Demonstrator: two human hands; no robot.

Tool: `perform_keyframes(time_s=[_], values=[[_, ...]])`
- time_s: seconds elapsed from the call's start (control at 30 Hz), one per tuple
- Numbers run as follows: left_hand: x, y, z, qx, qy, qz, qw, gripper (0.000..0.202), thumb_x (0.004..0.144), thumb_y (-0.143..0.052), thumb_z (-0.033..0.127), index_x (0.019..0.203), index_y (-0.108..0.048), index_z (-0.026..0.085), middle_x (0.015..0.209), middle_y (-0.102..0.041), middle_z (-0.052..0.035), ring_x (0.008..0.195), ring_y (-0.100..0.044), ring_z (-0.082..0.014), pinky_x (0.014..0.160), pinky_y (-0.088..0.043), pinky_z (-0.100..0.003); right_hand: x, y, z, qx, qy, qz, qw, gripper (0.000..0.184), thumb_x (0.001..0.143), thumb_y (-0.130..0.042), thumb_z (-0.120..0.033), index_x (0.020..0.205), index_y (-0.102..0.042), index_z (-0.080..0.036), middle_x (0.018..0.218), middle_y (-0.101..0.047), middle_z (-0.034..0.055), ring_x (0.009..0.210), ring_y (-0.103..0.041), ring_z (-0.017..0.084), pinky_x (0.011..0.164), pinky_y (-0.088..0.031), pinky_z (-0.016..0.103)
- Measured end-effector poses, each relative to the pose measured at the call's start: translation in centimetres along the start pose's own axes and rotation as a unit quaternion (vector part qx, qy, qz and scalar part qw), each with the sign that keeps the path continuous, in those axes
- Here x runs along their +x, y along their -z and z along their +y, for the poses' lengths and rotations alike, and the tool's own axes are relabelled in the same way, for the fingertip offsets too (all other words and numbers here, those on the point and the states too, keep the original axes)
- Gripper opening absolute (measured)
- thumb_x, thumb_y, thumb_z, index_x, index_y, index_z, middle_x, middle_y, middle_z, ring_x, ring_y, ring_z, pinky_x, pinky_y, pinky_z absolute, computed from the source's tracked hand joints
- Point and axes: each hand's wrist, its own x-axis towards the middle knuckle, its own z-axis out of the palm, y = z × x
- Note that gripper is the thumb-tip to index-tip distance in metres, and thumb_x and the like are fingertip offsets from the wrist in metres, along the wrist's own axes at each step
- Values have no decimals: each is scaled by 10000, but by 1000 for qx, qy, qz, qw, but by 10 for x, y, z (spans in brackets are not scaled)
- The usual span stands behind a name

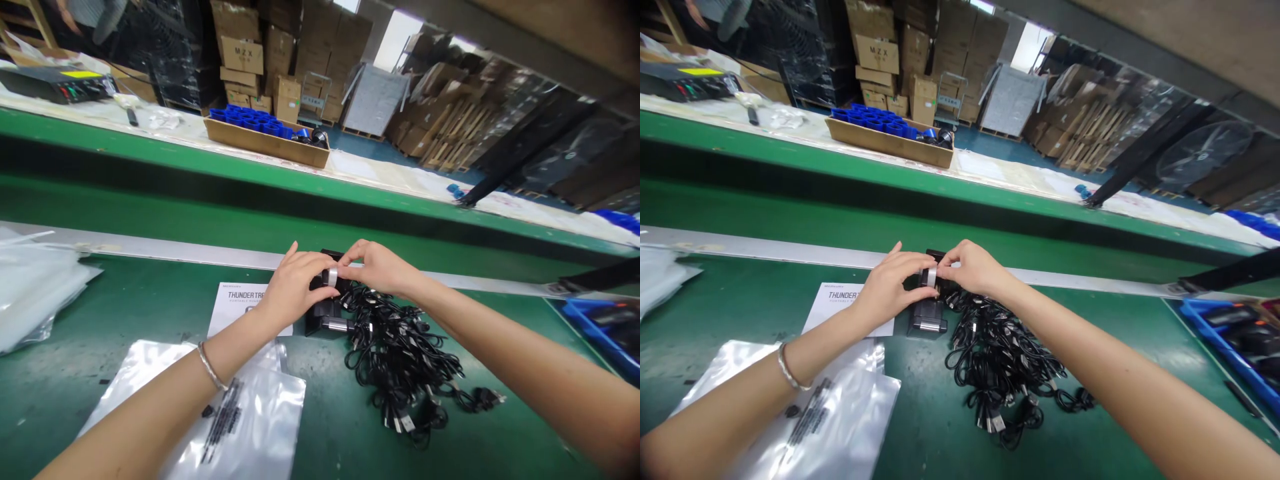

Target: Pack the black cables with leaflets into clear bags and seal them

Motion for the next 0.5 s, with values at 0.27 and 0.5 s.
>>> perform_keyframes(time_s=[0.27, 0.5], values=[[4, 8, -3, -30, -2, -60, 998, 351, 707, -638, 291, 1041, -552, 228, 1081, -625, -22, 1015, -552, -165, 1011, -254, -509, 16, 13, -3, -5, -31, -113, 993, 147, 686, -579, -266, 661, -680, -163, 610, -598, -10, 599, -506, 125, 545, -359, 220], [3, 6, -4, -39, -12, -50, 998, 329, 710, -630, 274, 1026, -571, 205, 1054, -634, -30, 993, -557, -144, 1008, -292, -425, 21, 13, 5, 38, -39, -123, 991, 145, 674, -594, -294, 671, -677, -176, 659, -616, -1, 636, -517, 135, 574, -386, 225]])
